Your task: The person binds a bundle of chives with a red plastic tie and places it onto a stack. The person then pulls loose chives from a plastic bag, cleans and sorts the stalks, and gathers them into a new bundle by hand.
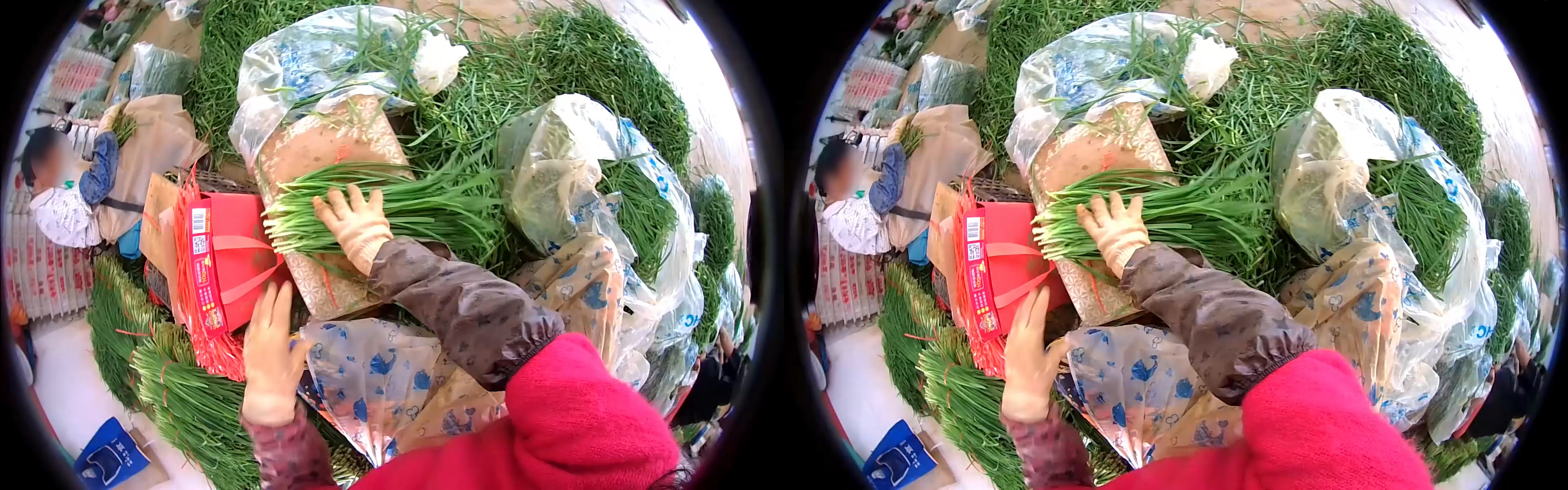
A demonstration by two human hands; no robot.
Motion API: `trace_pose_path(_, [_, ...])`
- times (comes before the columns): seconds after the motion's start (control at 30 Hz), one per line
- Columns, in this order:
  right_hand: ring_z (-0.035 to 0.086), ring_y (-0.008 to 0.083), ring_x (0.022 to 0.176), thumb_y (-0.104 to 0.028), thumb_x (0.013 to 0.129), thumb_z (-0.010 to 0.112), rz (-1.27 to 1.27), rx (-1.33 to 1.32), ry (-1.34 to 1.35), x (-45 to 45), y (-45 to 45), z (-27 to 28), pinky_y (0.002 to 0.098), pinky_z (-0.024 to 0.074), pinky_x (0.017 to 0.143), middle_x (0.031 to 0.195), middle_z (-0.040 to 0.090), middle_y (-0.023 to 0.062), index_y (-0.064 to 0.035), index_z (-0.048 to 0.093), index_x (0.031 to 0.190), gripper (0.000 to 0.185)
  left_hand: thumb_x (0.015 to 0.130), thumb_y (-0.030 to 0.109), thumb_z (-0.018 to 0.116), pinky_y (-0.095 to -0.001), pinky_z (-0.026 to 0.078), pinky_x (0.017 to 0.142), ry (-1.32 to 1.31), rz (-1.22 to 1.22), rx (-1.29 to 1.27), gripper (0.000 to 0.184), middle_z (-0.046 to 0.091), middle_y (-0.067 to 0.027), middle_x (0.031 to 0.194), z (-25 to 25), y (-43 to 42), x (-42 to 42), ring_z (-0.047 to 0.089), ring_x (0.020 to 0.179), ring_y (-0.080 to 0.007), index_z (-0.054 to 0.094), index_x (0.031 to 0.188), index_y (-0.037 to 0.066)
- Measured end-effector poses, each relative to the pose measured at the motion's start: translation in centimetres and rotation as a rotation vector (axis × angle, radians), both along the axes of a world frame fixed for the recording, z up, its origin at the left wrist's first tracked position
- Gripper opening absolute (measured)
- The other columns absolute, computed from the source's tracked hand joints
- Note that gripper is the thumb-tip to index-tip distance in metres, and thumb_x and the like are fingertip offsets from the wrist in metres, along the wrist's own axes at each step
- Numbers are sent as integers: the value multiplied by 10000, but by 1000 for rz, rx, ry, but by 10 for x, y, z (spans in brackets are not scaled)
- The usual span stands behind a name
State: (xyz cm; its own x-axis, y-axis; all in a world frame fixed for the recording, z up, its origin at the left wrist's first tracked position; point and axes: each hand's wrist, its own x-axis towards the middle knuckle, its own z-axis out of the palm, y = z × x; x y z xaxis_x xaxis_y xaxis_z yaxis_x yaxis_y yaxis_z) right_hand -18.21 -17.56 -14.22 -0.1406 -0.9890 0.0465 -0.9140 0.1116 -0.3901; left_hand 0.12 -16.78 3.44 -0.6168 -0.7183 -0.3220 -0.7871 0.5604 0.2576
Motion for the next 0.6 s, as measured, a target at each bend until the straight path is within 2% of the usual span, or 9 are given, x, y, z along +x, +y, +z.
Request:
trace_pose_path(0.1, [368,380,1339,-163,911,466,28,-53,-14,-2,4,-9,677,258,1012,1471,387,132,-171,356,1456,556,595,88,816,-474,278,1128,-156,-230,-291,1091,276,-132,1534,-67,-33,-47,250,1421,-333,216,1506,95])
trace_pose_path(0.17, [367,359,1345,-159,900,484,52,-49,15,-3,4,-21,678,245,1024,1474,388,123,-160,373,1441,553,609,191,834,-536,219,1140,-323,-298,-246,1220,138,-72,1592,-115,-58,-69,170,1461,-274,51,1543,147])
trace_pose_path(0.23, [350,346,1366,-129,888,488,32,8,-13,-14,16,-16,652,235,1059,1479,382,135,-135,368,1436,561,579,273,858,-573,148,1149,-253,-403,-526,1290,75,-64,1605,-199,-76,-54,125,1473,-274,10,1548,194])
trace_pose_path(0.3, [330,354,1383,-113,874,494,-91,53,-58,-28,34,-25,597,232,1101,1484,373,157,-124,340,1452,598,573,305,862,-597,115,1146,-306,-371,-364,1302,60,-61,1607,-194,-80,-67,104,1477,-279,5,1550,231])
trace_pose_path(0.33, [314,365,1393,-126,857,517,-98,39,-123,-44,54,-18,530,244,1127,1491,349,190,-107,319,1463,638,605,236,846,-601,110,1145,-283,-378,-346,1263,66,-60,1606,-195,-83,-68,92,1479,-283,8,1549,234])
trace_pose_path(0.43, [377,360,1339,-280,710,811,-145,123,-215,-91,99,-3,445,303,1124,1427,396,216,-75,264,1473,961,626,69,786,-606,107,1143,-330,-354,-118,1207,71,-57,1608,-168,-86,-83,97,1479,-291,29,1548,255])
trace_pose_path(0.5, [364,345,1359,-238,701,823,-270,301,-356,-120,131,8,388,325,1127,1488,346,205,-56,260,1474,973,740,-59,582,-637,83,1133,-216,-394,-241,1012,93,-73,1606,-199,-93,-70,115,1476,-308,77,1545,287])
trace_pose_path(0.53, [433,341,1313,-243,700,818,-363,429,-328,-130,149,-6,385,378,1084,1449,398,219,-47,271,1463,959,751,-72,547,-642,77,1130,-224,-384,-244,989,100,-75,1604,-200,-92,-70,118,1475,-311,80,1544,290])
trace_pose_path(0.6, [573,363,1161,-298,769,767,-374,967,-267,-149,168,24,415,485,958,1325,518,221,-30,288,1440,867,758,-92,506,-645,70,1129,-226,-368,-228,971,111,-75,1602,-199,-88,-73,120,1473,-317,86,1544,294])
